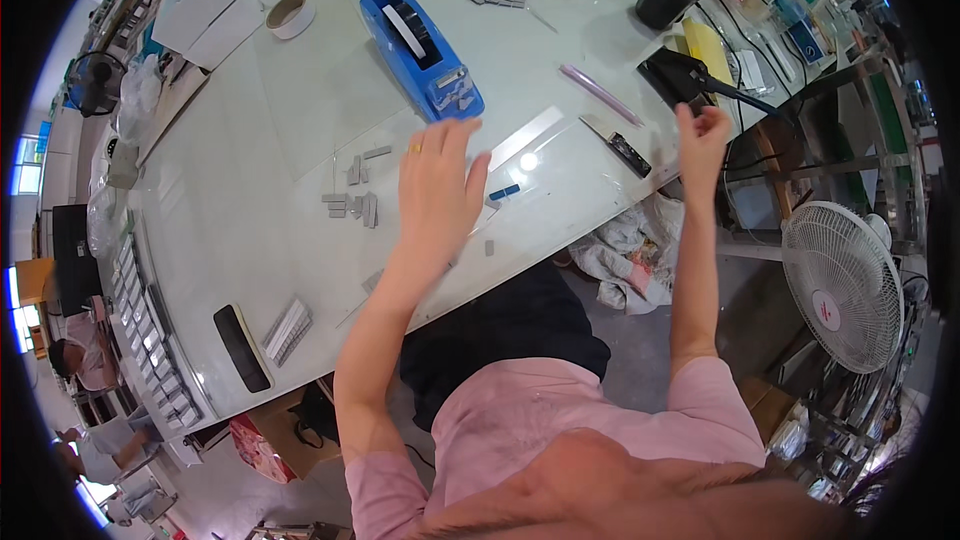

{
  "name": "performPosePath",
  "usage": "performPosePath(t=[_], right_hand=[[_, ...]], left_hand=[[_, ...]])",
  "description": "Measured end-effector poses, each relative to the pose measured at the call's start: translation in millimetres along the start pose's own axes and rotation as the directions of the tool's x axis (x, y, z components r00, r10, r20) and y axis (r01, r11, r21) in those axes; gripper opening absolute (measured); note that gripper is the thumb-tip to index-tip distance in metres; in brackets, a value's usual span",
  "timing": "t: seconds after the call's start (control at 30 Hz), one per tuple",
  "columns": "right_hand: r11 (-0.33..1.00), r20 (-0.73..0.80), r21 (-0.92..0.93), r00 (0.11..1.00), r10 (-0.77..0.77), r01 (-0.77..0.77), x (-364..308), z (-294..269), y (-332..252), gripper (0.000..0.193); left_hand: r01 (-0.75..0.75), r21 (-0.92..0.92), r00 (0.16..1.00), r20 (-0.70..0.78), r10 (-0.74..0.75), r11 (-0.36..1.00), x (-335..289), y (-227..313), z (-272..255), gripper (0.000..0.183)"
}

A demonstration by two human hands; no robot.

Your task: Soldering and assembling small electronic components on a workbench in a factory setting.

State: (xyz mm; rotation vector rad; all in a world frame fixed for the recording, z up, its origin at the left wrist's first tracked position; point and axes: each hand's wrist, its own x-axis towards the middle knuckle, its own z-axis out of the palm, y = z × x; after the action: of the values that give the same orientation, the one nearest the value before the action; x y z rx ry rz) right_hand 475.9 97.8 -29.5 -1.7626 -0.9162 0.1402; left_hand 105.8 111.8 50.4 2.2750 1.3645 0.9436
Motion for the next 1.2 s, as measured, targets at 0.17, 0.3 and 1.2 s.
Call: performPosePath(t=[0.17,0.3,1.2], right_hand=[[0.793,0.03,0.51,0.928,0.371,-0.334,51.2,-20.4,-19.0,0.045],[0.952,0.069,0.222,0.977,0.201,-0.211,91.3,-52.7,11.1,0.029],[0.869,0.631,0.388,0.598,-0.494,0.308,-197.5,-13.3,-127.8,0.024]], left_hand=[[0.115,0.152,0.977,0.16,-0.139,0.982,-86.9,-9.2,-38.5,0.044],[0.047,0.268,0.955,0.272,-0.123,0.962,-143.8,-18.7,-43.7,0.063],[-0.145,0.327,0.971,0.23,0.071,0.934,-170.2,-27.4,-13.2,0.066]])
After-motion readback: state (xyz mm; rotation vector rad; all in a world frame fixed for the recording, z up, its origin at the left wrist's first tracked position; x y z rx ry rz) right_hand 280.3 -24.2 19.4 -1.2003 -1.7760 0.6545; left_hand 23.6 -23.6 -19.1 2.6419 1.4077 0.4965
